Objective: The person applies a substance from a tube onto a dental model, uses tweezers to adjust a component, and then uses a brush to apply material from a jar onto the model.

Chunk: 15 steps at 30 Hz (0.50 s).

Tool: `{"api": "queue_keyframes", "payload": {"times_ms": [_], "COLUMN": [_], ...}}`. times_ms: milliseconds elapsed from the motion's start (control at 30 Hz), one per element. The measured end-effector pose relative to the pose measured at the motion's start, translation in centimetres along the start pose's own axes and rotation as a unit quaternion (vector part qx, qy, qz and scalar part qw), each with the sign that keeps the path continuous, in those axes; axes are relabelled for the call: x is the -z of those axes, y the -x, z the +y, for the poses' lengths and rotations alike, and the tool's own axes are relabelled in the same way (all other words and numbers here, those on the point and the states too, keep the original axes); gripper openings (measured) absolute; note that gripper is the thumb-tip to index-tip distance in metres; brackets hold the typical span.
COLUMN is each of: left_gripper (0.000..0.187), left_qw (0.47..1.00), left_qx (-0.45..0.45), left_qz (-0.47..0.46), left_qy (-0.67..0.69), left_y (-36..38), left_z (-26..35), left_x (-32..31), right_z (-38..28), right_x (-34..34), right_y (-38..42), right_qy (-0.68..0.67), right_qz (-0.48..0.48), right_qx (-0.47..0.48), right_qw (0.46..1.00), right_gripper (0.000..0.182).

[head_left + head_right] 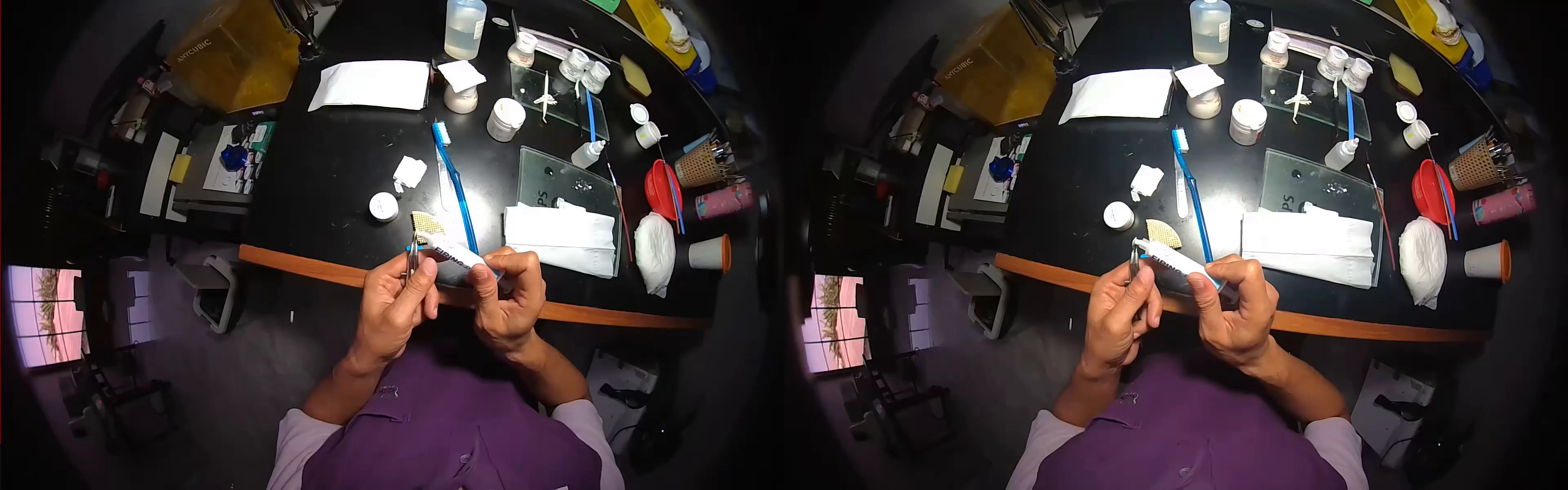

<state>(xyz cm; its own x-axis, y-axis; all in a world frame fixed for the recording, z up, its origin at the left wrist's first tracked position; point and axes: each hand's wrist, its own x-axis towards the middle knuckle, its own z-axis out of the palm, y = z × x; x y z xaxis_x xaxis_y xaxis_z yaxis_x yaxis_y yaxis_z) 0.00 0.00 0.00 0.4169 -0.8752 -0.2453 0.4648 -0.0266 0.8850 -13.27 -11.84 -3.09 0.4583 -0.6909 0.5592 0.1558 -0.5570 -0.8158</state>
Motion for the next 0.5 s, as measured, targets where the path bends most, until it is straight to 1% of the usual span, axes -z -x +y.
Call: {"api": "queue_keyframes", "payload": {"times_ms": [67, 167, 267, 367, 500], "left_gripper": [0.040, 0.043, 0.049, 0.052, 0.053], "left_qw": [1.000, 0.998, 0.997, 0.988, 0.987], "left_qx": [-0.003, -0.020, -0.015, 0.021, 0.031], "left_qz": [-0.001, -0.002, -0.028, -0.045, -0.043], "left_qy": [0.002, 0.056, 0.072, 0.144, 0.152], "left_y": [0.10, 0.20, 0.24, 0.21, 0.34], "left_z": [0.05, -0.07, -0.27, -0.27, -0.26], "left_x": [0.09, -0.24, 0.32, 0.65, 0.62], "right_z": [0.03, -0.40, -0.32, -0.37, -0.56], "right_x": [0.09, 0.70, 0.33, 0.37, 0.48], "right_y": [-0.05, -0.32, -0.29, -0.23, -0.49], "right_qy": [-0.010, 0.014, -0.002, -0.010, -0.010], "right_qz": [-0.002, -0.022, -0.009, -0.015, -0.023], "right_qx": [-0.001, -0.002, -0.003, -0.018, -0.028], "right_qw": [1.000, 1.000, 1.000, 1.000, 0.999], "right_gripper": [0.018, 0.017, 0.016, 0.015, 0.013]}}
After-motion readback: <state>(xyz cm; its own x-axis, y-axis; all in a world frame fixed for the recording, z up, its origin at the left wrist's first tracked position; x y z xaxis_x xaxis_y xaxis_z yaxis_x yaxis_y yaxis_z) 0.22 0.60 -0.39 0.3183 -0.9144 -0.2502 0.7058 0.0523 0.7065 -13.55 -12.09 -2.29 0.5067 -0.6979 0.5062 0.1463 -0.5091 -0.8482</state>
